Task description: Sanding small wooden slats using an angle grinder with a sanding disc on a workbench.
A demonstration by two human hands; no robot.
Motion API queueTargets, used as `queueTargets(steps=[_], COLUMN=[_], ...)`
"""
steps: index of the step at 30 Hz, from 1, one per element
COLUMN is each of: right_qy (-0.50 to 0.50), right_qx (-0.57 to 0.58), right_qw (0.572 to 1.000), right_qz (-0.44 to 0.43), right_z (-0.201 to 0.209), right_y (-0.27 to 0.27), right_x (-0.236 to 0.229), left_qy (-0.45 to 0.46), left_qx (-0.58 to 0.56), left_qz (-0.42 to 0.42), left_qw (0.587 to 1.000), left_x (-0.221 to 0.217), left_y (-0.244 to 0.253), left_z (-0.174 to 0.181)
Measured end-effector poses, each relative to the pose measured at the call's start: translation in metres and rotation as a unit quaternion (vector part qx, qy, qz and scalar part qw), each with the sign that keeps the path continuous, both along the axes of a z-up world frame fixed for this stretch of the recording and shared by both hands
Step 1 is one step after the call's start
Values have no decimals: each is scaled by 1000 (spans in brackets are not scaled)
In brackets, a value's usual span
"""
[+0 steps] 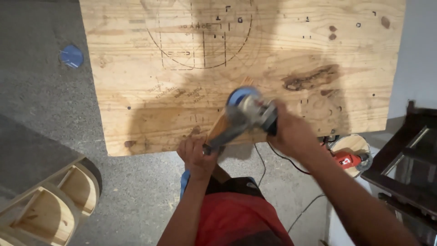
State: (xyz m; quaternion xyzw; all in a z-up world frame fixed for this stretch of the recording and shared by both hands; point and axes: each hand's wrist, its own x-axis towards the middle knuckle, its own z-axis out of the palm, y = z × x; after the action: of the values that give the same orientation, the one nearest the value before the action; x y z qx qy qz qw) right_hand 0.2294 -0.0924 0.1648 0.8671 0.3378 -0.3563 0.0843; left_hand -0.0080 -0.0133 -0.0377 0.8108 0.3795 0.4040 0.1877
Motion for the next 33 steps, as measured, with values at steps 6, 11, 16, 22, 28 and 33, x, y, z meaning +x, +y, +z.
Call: queueTargets(steps=[6, 11, 16, 22, 28, 33], right_qy=[-17, -11, 8, -50, 30, -42], right_qx=[-7, 39, 58, 53, 99, 92], right_qw=[997, 999, 994, 997, 989, 994], right_qz=[75, 0, 87, 12, 108, 30], right_z=[-44, -4, -32, -6, -40, -32], right_y=[-40, -8, -39, -12, -48, -32], right_x=[-18, -4, -25, 10, -29, 21], left_qy=[9, -4, 11, -17, -16, -4], left_qx=[46, 2, 36, 19, 2, 18], left_qz=[-2, -28, -36, 1, -4, 2], left_qw=[999, 1000, 999, 1000, 1000, 1000], left_x=[-1, 1, 0, 10, 3, 1], left_y=[1, 6, 6, 3, 2, -6], left_z=[-2, 20, 10, 31, 7, -9])
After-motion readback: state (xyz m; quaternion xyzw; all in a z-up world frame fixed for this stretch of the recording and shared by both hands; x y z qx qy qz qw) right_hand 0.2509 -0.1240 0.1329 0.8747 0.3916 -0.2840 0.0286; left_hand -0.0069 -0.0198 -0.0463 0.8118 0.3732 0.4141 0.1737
